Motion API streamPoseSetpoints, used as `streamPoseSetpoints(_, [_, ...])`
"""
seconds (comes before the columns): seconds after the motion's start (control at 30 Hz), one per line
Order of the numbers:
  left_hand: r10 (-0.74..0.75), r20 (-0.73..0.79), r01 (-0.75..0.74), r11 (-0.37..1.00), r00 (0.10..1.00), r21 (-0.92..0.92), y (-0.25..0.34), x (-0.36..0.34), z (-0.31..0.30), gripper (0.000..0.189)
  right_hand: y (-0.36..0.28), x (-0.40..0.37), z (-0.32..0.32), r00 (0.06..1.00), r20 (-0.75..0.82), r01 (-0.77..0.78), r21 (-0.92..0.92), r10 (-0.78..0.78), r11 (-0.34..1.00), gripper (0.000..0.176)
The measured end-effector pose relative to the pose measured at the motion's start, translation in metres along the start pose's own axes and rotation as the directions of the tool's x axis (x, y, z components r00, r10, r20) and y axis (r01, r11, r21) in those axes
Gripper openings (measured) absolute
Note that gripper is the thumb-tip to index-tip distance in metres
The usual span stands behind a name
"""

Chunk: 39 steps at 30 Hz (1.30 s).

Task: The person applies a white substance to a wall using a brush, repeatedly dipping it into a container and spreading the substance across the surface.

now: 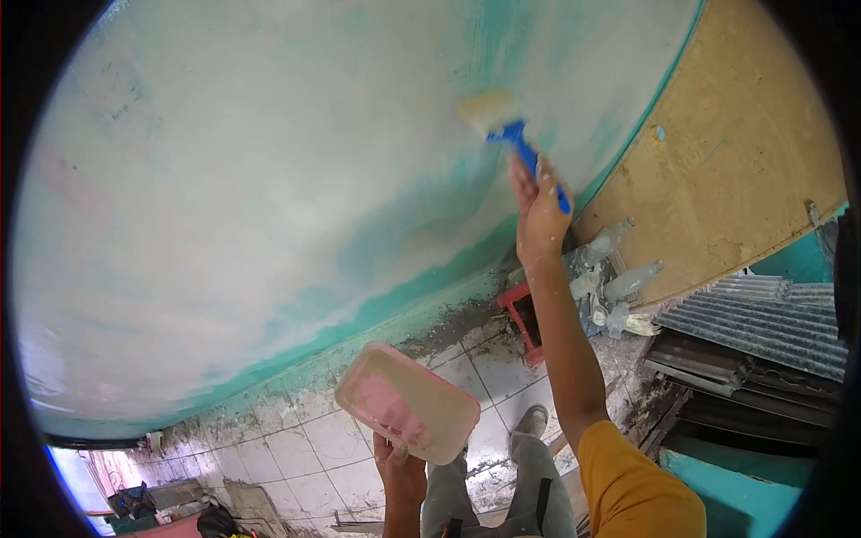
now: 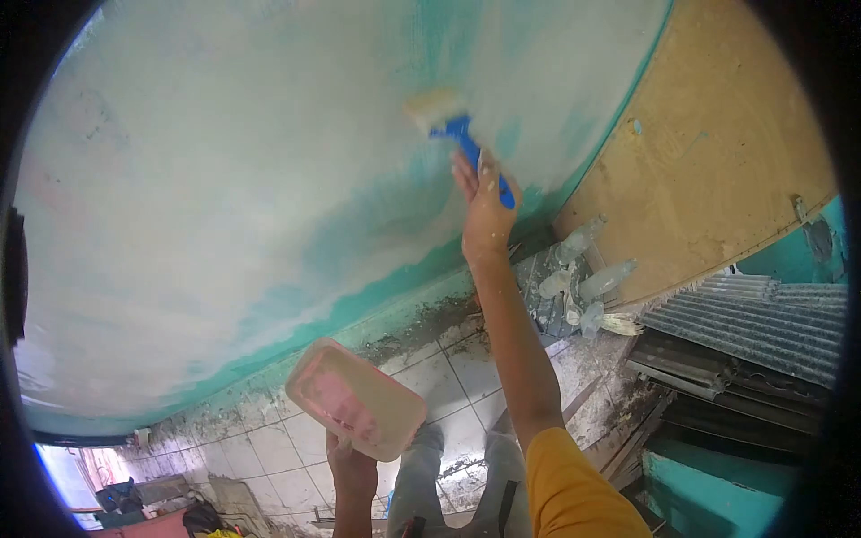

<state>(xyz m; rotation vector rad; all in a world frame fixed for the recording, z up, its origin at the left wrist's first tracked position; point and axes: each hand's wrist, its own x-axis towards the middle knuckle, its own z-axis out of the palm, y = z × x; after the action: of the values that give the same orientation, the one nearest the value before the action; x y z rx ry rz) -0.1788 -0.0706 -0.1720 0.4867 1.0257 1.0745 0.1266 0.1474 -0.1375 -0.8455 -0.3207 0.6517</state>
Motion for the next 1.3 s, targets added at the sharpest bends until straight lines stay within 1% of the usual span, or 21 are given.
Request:
streamPoseSetpoints(0.07, [-0.012, 0.012, 0.012, 1.0, 1.0, -0.008, 0.0, -0.002, 0.001, 0.096, -0.018, 0.003, 0.014, 0.969, 0.11, 0.211, 0.088, -0.22, 0.974, 0.035])
streamPoseSetpoints(0.13, [-0.011, 0.033, 0.012, 0.999, 0.999, -0.049, 0.004, -0.004, 0.004, 0.089, -0.007, 0.008, 0.006, 0.982, 0.066, 0.171, 0.096, -0.177, 0.981, 0.035])
streamPoseSetpoints(0.2, [-0.005, 0.055, 0.01, 0.995, 0.998, -0.102, 0.007, -0.006, 0.01, 0.083, 0.041, 0.02, -0.029, 0.999, 0.015, 0.041, 0.089, -0.043, 0.995, 0.033])
streamPoseSetpoints(0.27, [-0.006, 0.01, 0.006, 1.0, 1.0, 0.02, 0.013, -0.008, 0.018, 0.1, 0.086, 0.017, -0.065, 0.996, -0.085, -0.036, -0.02, 0.034, 0.999, 0.033])
streamPoseSetpoints(0.3, [-0.001, 0.009, 0.001, 1.0, 1.0, 0.022, 0.014, -0.009, 0.02, 0.1, 0.102, 0.012, -0.084, 0.989, -0.127, -0.088, -0.082, 0.077, 0.993, 0.033])
streamPoseSetpoints(0.37, [0.023, 0.004, -0.023, 1.0, 1.0, 0.02, 0.015, -0.01, 0.023, 0.102, 0.137, 0.004, -0.123, 0.971, -0.17, -0.188, -0.092, 0.17, 0.978, 0.032])
streamPoseSetpoints(0.4, [0.027, 0.006, -0.027, 0.999, 1.0, 0.022, 0.015, -0.011, 0.024, 0.102, 0.141, 0.0, -0.127, 0.971, -0.168, -0.185, -0.088, 0.169, 0.979, 0.032])
streamPoseSetpoints(0.47, [0.036, 0.024, -0.036, 0.999, 0.999, 0.031, 0.015, -0.012, 0.026, 0.102, 0.142, 0.003, -0.136, 0.933, -0.268, -0.288, -0.153, 0.241, 0.945, 0.03])
streamPoseSetpoints(0.57, [0.031, 0.046, -0.031, 1.0, 0.998, 0.003, 0.011, -0.014, 0.026, 0.1, 0.092, 0.017, -0.092, 0.954, -0.203, -0.261, -0.203, 0.22, 0.944, 0.028])
streamPoseSetpoints(0.63, [0.023, 0.052, -0.023, 1.0, 0.998, 0.008, 0.011, -0.017, 0.029, 0.1, 0.049, 0.028, -0.051, 0.984, -0.107, -0.157, -0.144, 0.143, 0.977, 0.029])
streamPoseSetpoints(0.7, [0.02, 0.056, -0.021, 1.0, 0.998, 0.009, 0.012, -0.019, 0.031, 0.099, -0.003, 0.03, -0.009, 0.996, -0.071, -0.058, -0.017, 0.057, 0.998, 0.031])
streamPoseSetpoints(0.73, [0.013, 0.067, -0.01, 0.999, 0.998, -0.045, 0.013, -0.02, 0.032, 0.092, -0.028, 0.026, 0.006, 0.996, -0.069, -0.054, -0.017, 0.053, 0.998, 0.031])
streamPoseSetpoints(0.77, [0.006, 0.079, 0.001, 0.995, 0.997, -0.097, 0.013, -0.02, 0.033, 0.085, -0.052, 0.023, 0.019, 1.0, -0.008, 0.011, 0.023, -0.011, 1.0, 0.031])
streamPoseSetpoints(0.8, [0.007, 0.081, 0.001, 0.995, 0.997, -0.098, 0.015, -0.021, 0.037, 0.085, -0.064, 0.021, 0.026, 0.996, 0.05, 0.073, 0.068, -0.076, 0.995, 0.032])
streamPoseSetpoints(0.83, [0.01, 0.087, -0.001, 0.995, 0.996, -0.103, 0.018, -0.022, 0.04, 0.085, -0.064, 0.024, 0.026, 0.996, 0.05, 0.075, 0.069, -0.078, 0.995, 0.032])
streamPoseSetpoints(0.93, [0.019, 0.103, -0.008, 0.994, 0.994, -0.106, 0.019, -0.021, 0.041, 0.085, -0.041, 0.032, 0.01, 0.985, 0.095, 0.126, 0.158, -0.142, 0.979, 0.032])
streamPoseSetpoints(1.0, [0.025, 0.109, -0.013, 0.994, 0.994, -0.104, 0.019, -0.02, 0.039, 0.085, 0.003, 0.032, -0.021, 1.0, 0.021, -0.011, 0.092, 0.009, 0.996, 0.033])
streamPoseSetpoints(1.13, [0.027, 0.093, -0.019, 0.996, 0.995, -0.086, 0.022, -0.021, 0.034, 0.085, 0.094, 0.021, -0.099, 0.985, -0.119, -0.133, -0.056, 0.126, 0.989, 0.031])
streamPoseSetpoints(1.17, [0.022, 0.081, -0.015, 0.996, 0.996, -0.082, 0.024, -0.022, 0.033, 0.085, 0.103, 0.019, -0.11, 0.985, -0.118, -0.133, -0.054, 0.126, 0.99, 0.031])
streamPoseSetpoints(1.23, [0.035, 0.088, -0.027, 0.996, 0.996, -0.086, 0.026, -0.024, 0.031, 0.085, 0.102, 0.018, -0.111, 0.947, -0.241, -0.252, -0.144, 0.213, 0.957, 0.024])
streamPoseSetpoints(1.3, [0.047, 0.104, -0.037, 0.995, 0.994, -0.095, 0.028, -0.023, 0.031, 0.085, 0.084, 0.03, -0.095, 0.961, -0.216, -0.214, -0.175, 0.175, 0.961, 0.024])
